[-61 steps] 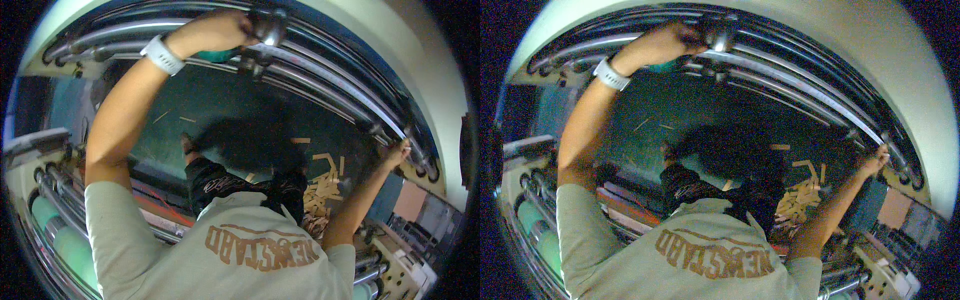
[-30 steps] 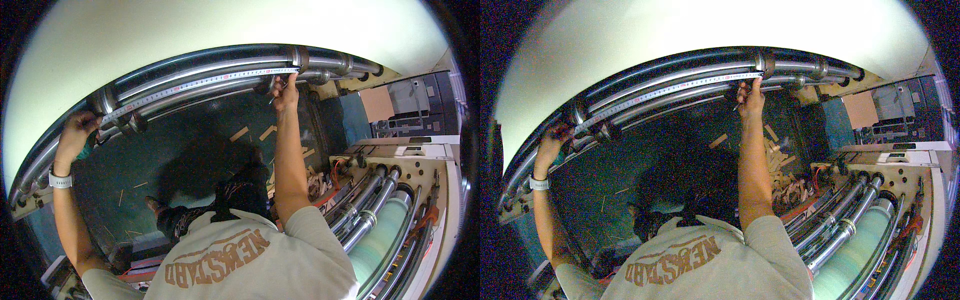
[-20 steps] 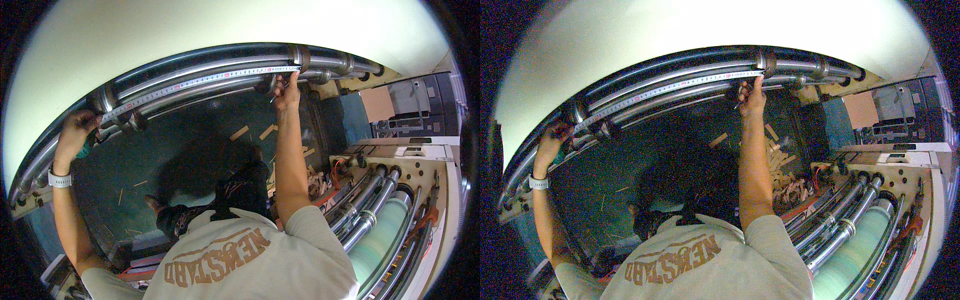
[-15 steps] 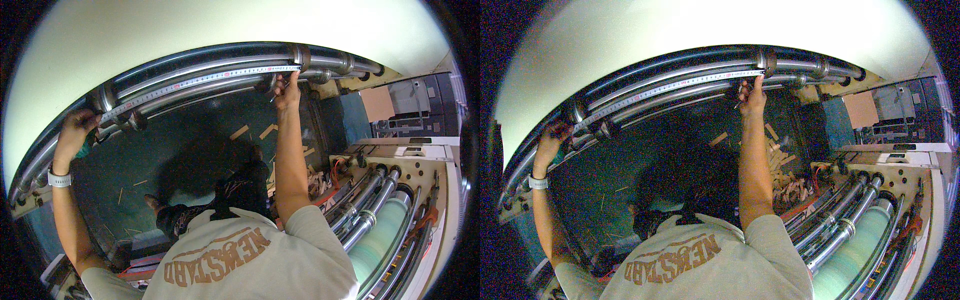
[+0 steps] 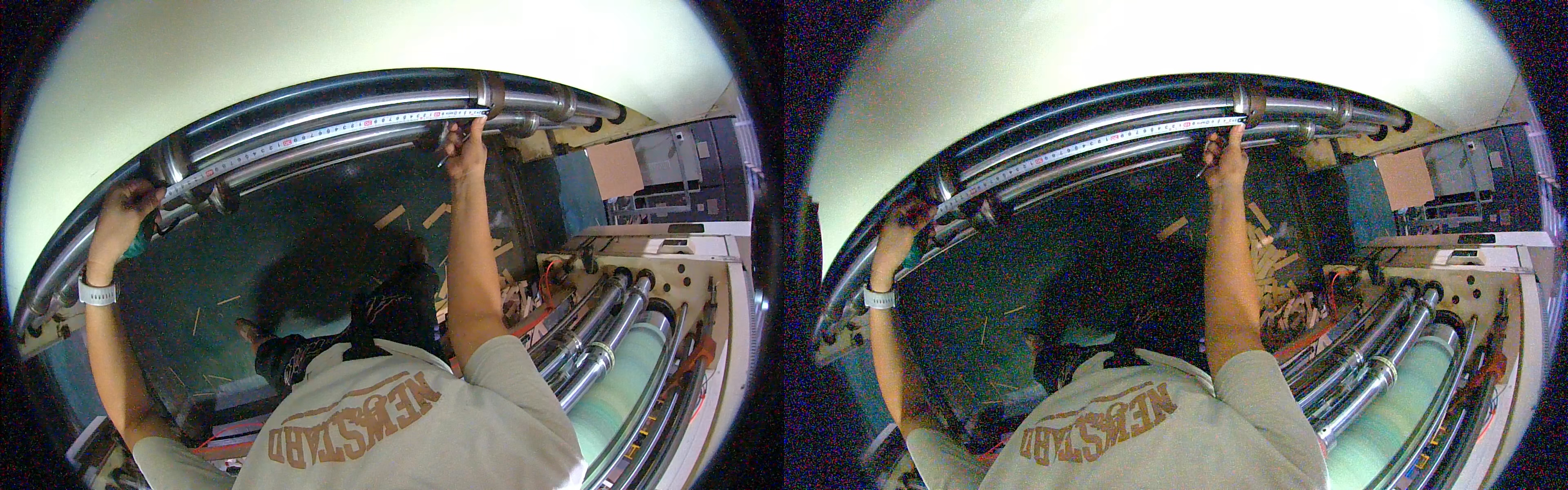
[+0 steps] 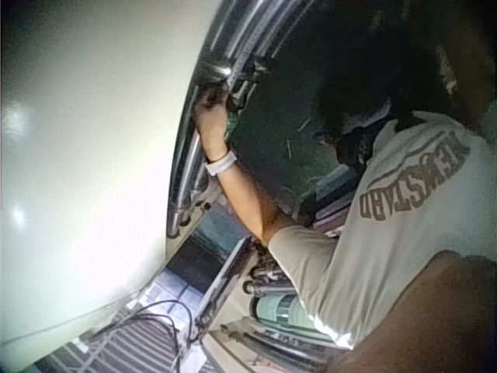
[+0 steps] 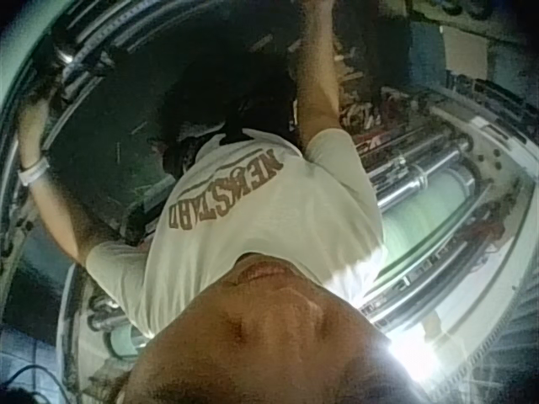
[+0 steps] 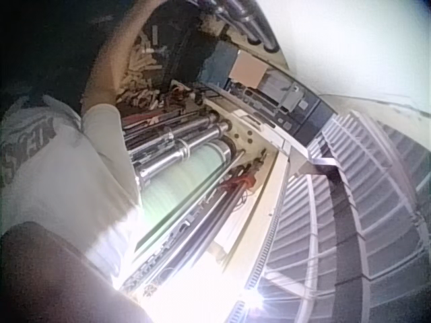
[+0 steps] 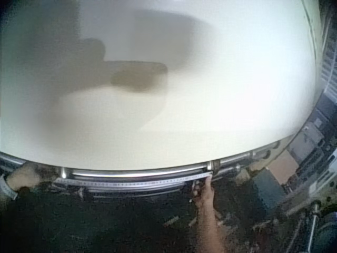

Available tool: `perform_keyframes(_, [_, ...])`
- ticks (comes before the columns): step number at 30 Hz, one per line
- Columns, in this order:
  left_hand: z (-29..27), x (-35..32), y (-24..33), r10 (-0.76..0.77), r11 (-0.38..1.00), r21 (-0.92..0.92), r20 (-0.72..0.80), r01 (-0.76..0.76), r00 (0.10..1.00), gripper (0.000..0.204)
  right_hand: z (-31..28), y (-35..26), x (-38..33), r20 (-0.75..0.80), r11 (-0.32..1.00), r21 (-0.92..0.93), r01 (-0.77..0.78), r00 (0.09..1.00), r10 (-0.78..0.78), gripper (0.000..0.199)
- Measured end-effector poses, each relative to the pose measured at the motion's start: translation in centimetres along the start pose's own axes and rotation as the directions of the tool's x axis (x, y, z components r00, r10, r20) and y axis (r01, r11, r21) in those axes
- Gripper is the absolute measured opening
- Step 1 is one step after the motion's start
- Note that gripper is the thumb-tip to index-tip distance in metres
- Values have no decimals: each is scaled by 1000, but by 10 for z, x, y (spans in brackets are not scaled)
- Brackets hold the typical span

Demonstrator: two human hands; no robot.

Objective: The person uses a tape measure to measure the length of a series of parallel metal pipes mounted overhead. They extend the tape measure along the pipes, hold it in place with one hand, and appear to mark or note measurements with the other hand. The camera angle is low, looking up at the pipes and the person's arms.

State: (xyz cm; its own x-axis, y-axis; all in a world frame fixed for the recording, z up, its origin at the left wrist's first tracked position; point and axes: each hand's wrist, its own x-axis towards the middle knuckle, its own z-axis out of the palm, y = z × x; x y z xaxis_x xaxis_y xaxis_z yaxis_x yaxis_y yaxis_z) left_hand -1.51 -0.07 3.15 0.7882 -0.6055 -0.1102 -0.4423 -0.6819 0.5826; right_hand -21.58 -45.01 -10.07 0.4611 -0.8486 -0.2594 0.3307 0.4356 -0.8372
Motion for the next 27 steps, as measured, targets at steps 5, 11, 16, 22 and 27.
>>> perform_keyframes(5, [0, -1, -5, 102, 989, 108, -43, -97, 994, 25, 5, -3, -6, 17, 1000, -13, -5, 1000, 6, 45])
perform_keyframes(11, [-1, -3, -1, 33, 998, 59, -35, -31, 999, 24, 0, -8, -16, -70, 921, -194, 339, 931, -357, 30])
perform_keyframes(16, [5, -1, -11, 64, 998, 3, -77, -64, 995, 24, 5, -24, 8, 99, 703, -266, 660, 744, -661, 19])
perform_keyframes(22, [1, -2, -9, 58, 996, 64, -22, -56, 998, 24, 9, -24, 19, 112, 753, -183, 632, 774, -623, 15])
perform_keyframes(27, [1, -1, -5, 51, 998, 33, -26, -50, 998, 24, 3, -24, 28, 111, 738, -177, 650, 759, -642, 15])
